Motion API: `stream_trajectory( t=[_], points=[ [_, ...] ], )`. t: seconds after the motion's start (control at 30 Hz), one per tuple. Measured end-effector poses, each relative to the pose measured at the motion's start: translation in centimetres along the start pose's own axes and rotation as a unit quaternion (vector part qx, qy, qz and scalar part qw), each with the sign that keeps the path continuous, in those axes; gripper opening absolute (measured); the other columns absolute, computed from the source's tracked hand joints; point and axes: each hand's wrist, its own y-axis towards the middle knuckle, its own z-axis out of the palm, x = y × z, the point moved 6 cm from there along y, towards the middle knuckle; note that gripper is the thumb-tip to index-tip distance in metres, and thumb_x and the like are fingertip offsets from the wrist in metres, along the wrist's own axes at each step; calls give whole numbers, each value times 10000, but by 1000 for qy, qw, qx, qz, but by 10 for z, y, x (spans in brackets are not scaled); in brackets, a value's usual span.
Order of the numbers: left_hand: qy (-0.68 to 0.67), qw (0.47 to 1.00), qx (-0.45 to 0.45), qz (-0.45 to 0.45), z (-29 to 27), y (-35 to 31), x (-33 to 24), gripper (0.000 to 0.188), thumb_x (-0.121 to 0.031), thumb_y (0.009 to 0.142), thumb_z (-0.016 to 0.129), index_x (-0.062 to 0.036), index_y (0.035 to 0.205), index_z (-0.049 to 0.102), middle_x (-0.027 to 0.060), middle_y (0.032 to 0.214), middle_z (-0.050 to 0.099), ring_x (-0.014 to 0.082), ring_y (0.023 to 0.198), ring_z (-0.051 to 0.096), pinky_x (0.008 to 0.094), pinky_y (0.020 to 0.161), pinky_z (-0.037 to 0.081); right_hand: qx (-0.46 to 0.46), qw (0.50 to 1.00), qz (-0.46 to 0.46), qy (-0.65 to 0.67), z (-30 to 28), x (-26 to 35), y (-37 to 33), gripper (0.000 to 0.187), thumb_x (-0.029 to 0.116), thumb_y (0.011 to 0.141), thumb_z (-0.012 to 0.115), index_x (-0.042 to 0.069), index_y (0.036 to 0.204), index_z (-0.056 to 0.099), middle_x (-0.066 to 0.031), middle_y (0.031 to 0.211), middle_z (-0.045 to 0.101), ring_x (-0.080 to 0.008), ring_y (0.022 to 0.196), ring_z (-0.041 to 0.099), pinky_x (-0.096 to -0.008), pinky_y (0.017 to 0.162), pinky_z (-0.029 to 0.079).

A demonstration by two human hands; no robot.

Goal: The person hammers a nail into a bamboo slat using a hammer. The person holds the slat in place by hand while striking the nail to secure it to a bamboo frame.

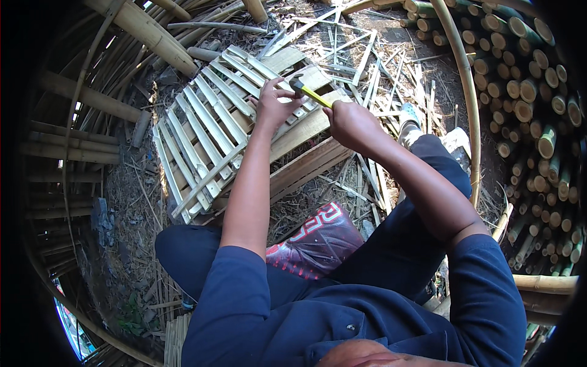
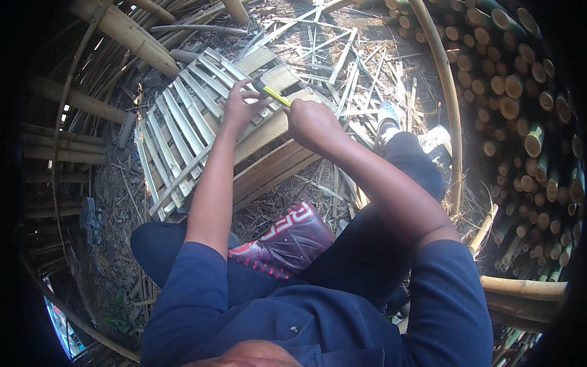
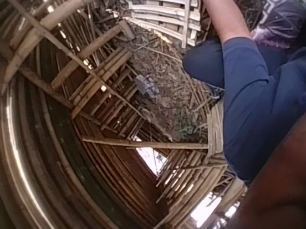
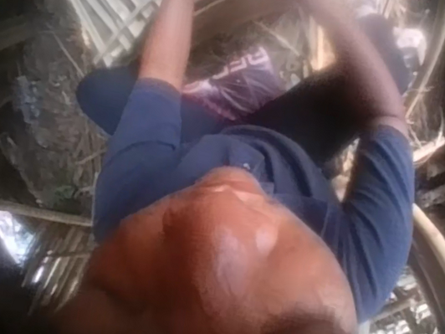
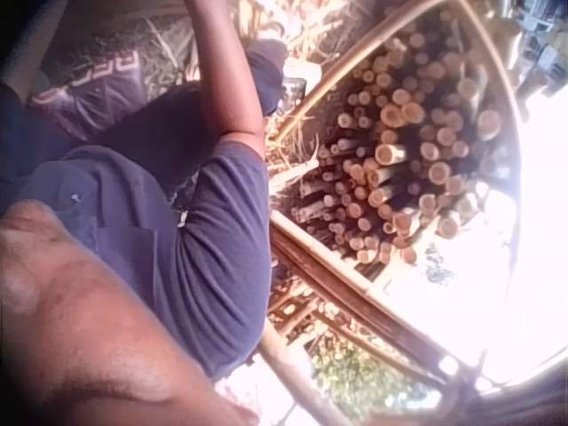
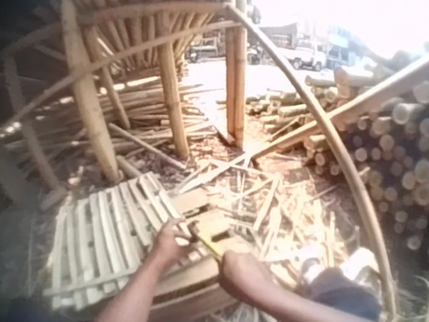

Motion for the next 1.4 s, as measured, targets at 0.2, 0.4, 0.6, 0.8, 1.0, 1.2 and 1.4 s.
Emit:
stream_trajectory(
  t=[0.2, 0.4, 0.6, 0.8, 1.0, 1.2, 1.4],
  points=[
    [38, 999, -20, 27, 1, -8, -17, 189, -290, 728, 916, -158, 833, 833, 78, 1462, 579, 312, 1443, 439, 424, 1212, 339, 2, 1000, 8, 3, -2, -4, 2, 464, 344, 1079, 487, -50, 889, 642, -305, 809, 673, -504, 783, 665, -578, 734, 508],
    [13, 999, -26, 25, 1, -4, -5, 166, -300, 721, 912, -189, 820, 837, 51, 1428, 595, 296, 1434, 449, 458, 1217, 312, 11, 1000, -3, -3, -3, 2, 4, 453, 336, 1083, 478, -45, 910, 649, -296, 810, 680, -495, 782, 672, -573, 731, 515],
    [37, 998, -29, 28, 3, -7, -13, 183, -313, 710, 912, -187, 819, 836, 31, 1409, 594, 260, 1386, 493, 554, 1223, 248, 19, 1000, -1, -17, -1, 0, 3, 439, 333, 1082, 480, -41, 928, 650, -285, 799, 681, -481, 765, 673, -578, 720, 511],
    [49, 997, -34, 38, 4, -4, -5, 636, -278, 754, 901, -75, 1267, 585, 15, 1017, 753, 157, 1013, 679, 407, 1162, 349, -7, 1000, -10, -7, -6, 8, 2, 436, 334, 1075, 490, -37, 911, 650, -281, 800, 684, -479, 769, 675, -577, 717, 511],
    [55, 997, -23, 49, 2, -5, -20, 753, -241, 747, 893, -14, 1372, 541, 30, 980, 786, 187, 1170, 661, 366, 1137, 374, -3, 1000, -14, -13, 1, 2, 2, 414, 322, 1069, 499, -34, 906, 633, -289, 780, 670, -491, 751, 663, -578, 700, 507],
    [33, 999, 19, 36, -4, -3, -6, 299, -316, 691, 889, -209, 962, 826, 22, 1439, 589, 279, 1469, 416, 642, 1247, 68, 19, 1000, -4, -14, 2, 5, 2, 415, 324, 1070, 497, -33, 903, 626, -286, 770, 667, -486, 744, 662, -582, 692, 501],
    [102, 993, 58, 33, 6, 0, -13, 638, -454, 686, 930, -115, 1195, 750, 64, 1571, 503, 316, 1566, 257, 644, 1251, 0, 1, 999, -18, -30, -1, 1, -2, 386, 315, 1067, 499, -16, 906, 613, -265, 755, 668, -470, 723, 663, -579, 664, 499]
  ],
)
